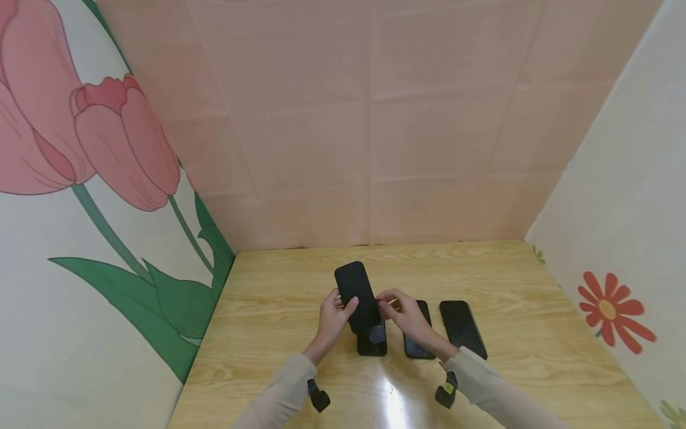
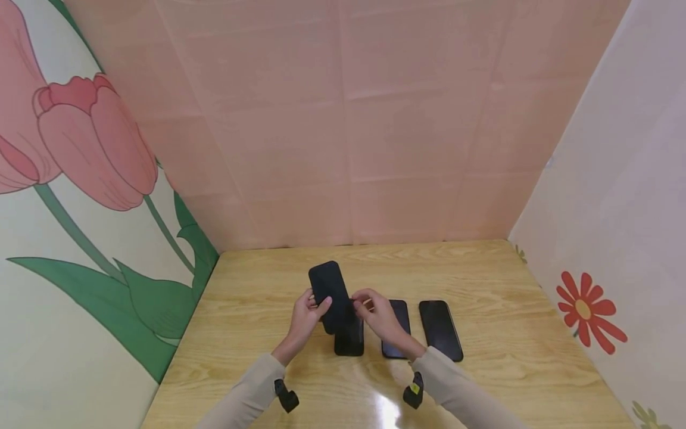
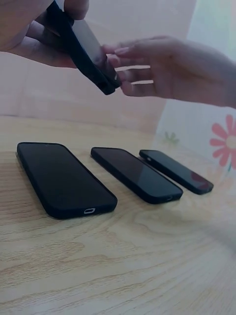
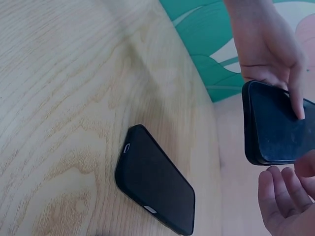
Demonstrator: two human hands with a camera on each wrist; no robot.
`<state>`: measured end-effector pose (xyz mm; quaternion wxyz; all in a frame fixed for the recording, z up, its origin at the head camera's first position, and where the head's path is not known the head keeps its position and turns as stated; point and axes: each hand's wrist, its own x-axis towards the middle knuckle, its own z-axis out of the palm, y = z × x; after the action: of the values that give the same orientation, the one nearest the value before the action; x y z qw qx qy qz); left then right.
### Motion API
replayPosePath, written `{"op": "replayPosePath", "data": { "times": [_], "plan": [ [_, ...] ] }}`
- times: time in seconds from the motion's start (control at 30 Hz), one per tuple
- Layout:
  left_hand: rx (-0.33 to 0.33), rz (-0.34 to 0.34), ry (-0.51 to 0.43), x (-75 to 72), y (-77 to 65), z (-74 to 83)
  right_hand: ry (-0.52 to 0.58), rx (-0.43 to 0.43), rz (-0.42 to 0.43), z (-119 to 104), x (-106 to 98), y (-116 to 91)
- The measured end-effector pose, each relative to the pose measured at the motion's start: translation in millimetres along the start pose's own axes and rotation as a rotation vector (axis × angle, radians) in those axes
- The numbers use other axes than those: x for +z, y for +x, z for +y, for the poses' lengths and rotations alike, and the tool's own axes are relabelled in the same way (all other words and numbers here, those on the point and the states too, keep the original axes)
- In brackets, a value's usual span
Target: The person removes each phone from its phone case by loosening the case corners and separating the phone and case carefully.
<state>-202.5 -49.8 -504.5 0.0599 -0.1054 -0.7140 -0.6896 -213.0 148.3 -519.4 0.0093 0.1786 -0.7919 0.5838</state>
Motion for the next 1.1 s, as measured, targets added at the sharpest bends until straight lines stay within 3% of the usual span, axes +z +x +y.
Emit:
{"op": "replayPosePath", "data": {
  "times": [0.13,0.33,0.57,0.83,1.1],
  "plan": [
    [-0.009,-0.022,0.018,0.8,-0.4,-2.6,-0.040,-0.014,0.017,20.6,3.3,1.8],
    [-0.041,-0.062,-0.008,0.3,-0.5,-5.1,-0.044,0.041,0.032,28.8,3.5,1.6],
    [-0.052,-0.118,-0.034,-0.8,0.2,-6.8,-0.063,0.094,0.036,24.6,3.3,0.7],
    [-0.021,-0.120,-0.036,0.1,-1.4,-6.2,-0.075,0.103,0.037,24.0,4.4,-0.1],
    [-0.010,-0.090,-0.044,3.6,-0.9,-12.0,-0.016,0.030,0.059,11.2,-0.8,-2.0]
  ]
}}
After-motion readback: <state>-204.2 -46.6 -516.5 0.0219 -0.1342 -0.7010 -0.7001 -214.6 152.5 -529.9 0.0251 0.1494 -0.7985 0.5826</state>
